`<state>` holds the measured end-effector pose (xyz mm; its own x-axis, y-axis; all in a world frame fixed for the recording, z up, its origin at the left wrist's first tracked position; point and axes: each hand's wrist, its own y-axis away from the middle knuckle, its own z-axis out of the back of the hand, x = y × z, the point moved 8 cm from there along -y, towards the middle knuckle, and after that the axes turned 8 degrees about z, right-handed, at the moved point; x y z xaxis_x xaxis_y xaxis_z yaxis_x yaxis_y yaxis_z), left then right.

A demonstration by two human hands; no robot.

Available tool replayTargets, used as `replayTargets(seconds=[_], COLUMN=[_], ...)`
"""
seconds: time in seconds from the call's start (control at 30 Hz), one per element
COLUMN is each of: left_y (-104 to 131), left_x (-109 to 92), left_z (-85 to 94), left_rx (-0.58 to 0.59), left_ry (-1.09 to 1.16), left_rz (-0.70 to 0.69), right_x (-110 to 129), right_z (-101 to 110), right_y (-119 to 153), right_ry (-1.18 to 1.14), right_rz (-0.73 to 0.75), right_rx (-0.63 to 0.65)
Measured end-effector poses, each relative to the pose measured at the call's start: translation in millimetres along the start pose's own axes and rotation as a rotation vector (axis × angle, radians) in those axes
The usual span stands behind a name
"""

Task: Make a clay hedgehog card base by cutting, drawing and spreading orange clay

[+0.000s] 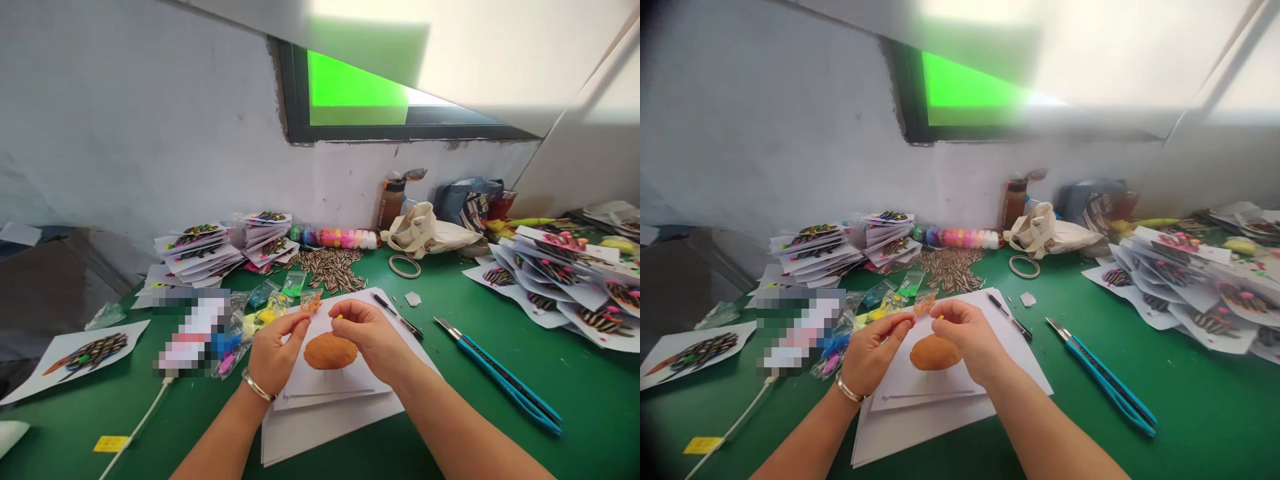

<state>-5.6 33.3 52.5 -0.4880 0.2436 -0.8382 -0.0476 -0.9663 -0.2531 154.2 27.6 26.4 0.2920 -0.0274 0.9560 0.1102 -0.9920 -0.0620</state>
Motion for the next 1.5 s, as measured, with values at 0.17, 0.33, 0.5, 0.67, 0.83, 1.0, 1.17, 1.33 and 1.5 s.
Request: replayTargets(seconds=[0.17,0.33,0.5,0.67,0.83,1.0,1.17,1.33,1.5], left_y=[0.9,6.0,5.6,5.6,4.5,3.0,2.8,1.0,-2.0], left_x=[-2.4,-6.9,-4.1,-3.2,-1.2,1.1,1.2,1.8,3.4], left_z=[0.1,-5.0,-5.1,-7.4,-7.6,-7.6,-8.6,-7.5,-5.4], left_rx=[0.003,0.023,0.028,0.05,0.049,0.046,0.055,0.052,0.053], left_ry=[-0.016,-0.029,-0.035,-0.052,-0.052,-0.047,-0.06,-0.076,-0.102], left_rz=[-0.032,-0.072,-0.048,-0.031,-0.023,-0.007,-0.004,0.002,0.017], right_x=[-7.0,-10.7,-15.8,-16.3,-15.6,-15.9,-9.4,-9.3,-14.8], right_z=[4.5,9.4,4.4,1.4,1.3,-0.6,2.5,2.3,-2.8], right_y=[-2.2,-3.7,-0.4,0.8,0.0,0.7,0.0,-0.7,-0.5], right_ry=[0.036,0.089,0.085,0.039,-0.064,-0.005,0.087,0.073,0.037], right_rz=[-0.028,-0.025,-0.062,-0.098,-0.107,-0.08,-0.025,-0.044,-0.071], right_rx=[-0.019,-0.054,-0.049,-0.036,-0.04,0.011,-0.002,-0.008,0.03])
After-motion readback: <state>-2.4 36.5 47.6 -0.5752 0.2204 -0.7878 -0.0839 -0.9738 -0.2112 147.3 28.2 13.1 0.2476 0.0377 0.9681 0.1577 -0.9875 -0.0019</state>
